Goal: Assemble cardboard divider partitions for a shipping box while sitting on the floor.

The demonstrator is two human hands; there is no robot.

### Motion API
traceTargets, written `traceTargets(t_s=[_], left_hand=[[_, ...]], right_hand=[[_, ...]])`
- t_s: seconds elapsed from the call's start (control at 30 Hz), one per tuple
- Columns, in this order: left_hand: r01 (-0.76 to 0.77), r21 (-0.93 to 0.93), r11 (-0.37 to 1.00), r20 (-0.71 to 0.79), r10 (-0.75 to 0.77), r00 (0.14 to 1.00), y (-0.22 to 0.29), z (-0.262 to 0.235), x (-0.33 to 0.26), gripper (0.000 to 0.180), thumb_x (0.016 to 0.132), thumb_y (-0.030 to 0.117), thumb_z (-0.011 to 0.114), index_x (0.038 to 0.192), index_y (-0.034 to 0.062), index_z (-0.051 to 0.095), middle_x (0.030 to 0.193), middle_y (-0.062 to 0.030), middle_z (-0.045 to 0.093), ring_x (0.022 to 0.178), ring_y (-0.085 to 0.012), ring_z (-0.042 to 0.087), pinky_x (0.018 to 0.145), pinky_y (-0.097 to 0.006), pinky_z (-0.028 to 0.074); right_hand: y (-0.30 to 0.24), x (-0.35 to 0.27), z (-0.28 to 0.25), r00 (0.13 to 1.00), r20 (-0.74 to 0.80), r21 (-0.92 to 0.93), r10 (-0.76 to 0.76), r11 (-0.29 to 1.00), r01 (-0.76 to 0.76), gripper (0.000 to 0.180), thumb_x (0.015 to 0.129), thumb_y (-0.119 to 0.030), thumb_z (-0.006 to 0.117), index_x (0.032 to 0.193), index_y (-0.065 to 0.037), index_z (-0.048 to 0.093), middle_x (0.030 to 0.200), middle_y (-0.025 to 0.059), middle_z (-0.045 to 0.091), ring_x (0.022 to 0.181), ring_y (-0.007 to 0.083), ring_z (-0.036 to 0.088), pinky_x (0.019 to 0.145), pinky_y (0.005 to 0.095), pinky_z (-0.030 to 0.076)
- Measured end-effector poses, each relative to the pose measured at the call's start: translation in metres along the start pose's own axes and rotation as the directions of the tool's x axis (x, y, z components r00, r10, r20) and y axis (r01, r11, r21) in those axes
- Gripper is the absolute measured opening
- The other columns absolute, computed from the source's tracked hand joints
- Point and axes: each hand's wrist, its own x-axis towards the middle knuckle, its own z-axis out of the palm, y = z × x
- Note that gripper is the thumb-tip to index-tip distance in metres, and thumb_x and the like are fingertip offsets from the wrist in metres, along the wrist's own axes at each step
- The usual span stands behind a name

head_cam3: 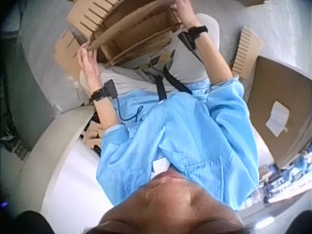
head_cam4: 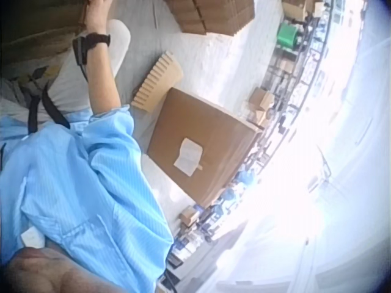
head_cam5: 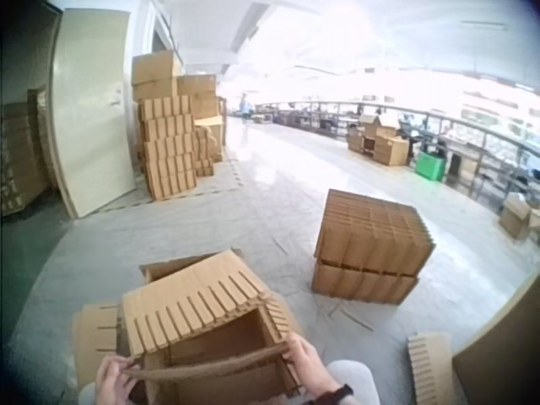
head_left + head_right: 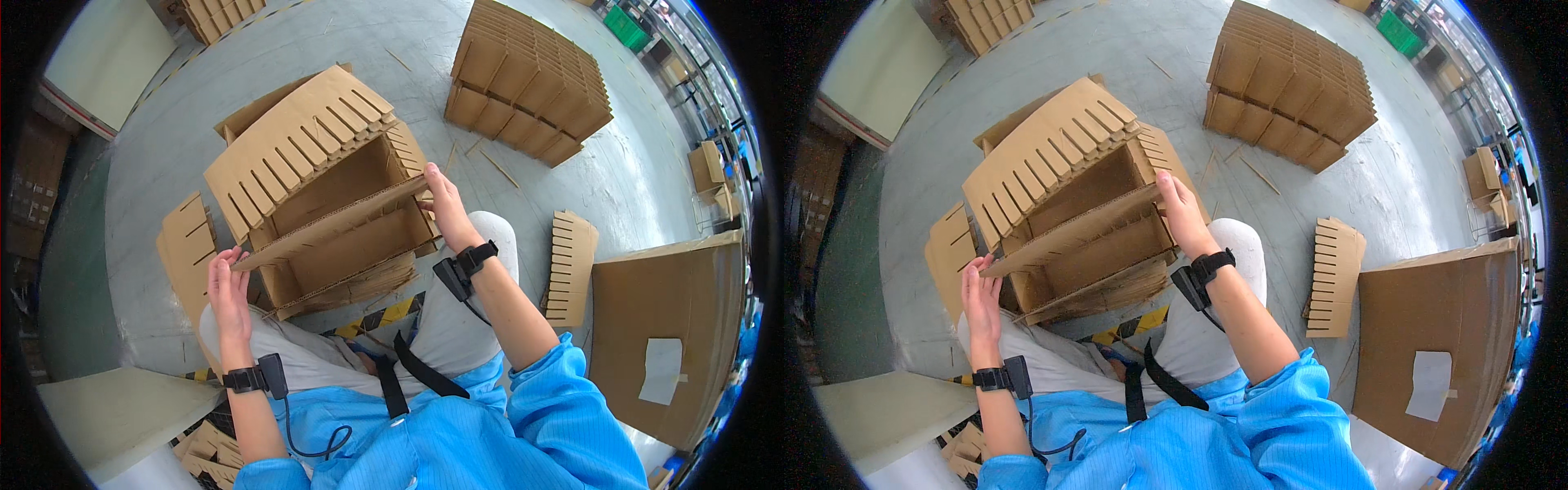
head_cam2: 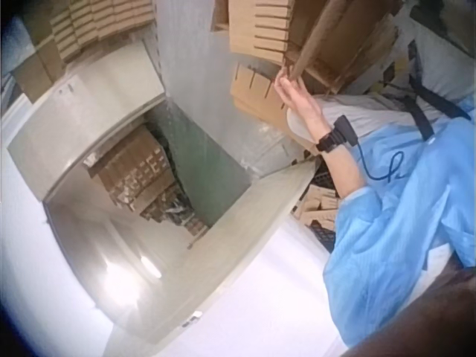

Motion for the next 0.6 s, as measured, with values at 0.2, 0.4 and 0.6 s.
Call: traceTargets(t_s=[0.2, 0.4, 0.6], left_hand=[[-0.002, -0.047, 0.999, -0.015, 0.002, 1.000, -0.002, 0.006, -0.002, 0.036, 0.100, 0.038, 0.045, 0.122, 0.0102, 0.050, 0.131, -0.0133, 0.052, 0.125, -0.0241, 0.047, 0.108, -0.041, 0.033], [-0.002, -0.072, 0.997, 0.013, 0.003, 1.000, -0.003, -0.003, -0.003, 0.036, 0.100, 0.038, 0.045, 0.123, 0.0101, 0.050, 0.132, -0.0133, 0.051, 0.126, -0.0239, 0.046, 0.108, -0.041, 0.033], [0.000, -0.050, 0.999, 0.024, 0.002, 1.000, 0.000, 0.003, -0.003, 0.037, 0.100, 0.040, 0.045, 0.122, 0.0109, 0.051, 0.132, -0.0131, 0.051, 0.125, -0.0234, 0.046, 0.108, -0.040, 0.032]], right_hand=[[0.010, 0.005, -0.009, 1.000, 0.011, -0.075, -0.027, 0.997, 0.028, 0.061, 0.098, -0.055, 0.035, 0.129, -0.005, 0.052, 0.126, 0.0048, 0.054, 0.112, 0.0150, 0.048, 0.092, 0.0354, 0.041], [0.005, 0.003, -0.003, 1.000, 0.020, -0.059, -0.017, 0.998, 0.019, 0.059, 0.098, -0.054, 0.035, 0.124, -0.005, 0.055, 0.121, 0.0040, 0.055, 0.112, 0.0143, 0.048, 0.092, 0.0350, 0.041], [0.012, 0.007, -0.009, 1.000, 0.019, -0.048, -0.022, 0.999, 0.023, 0.058, 0.098, -0.054, 0.035, 0.123, -0.006, 0.055, 0.119, 0.0037, 0.057, 0.109, 0.0139, 0.050, 0.092, 0.0344, 0.041]])
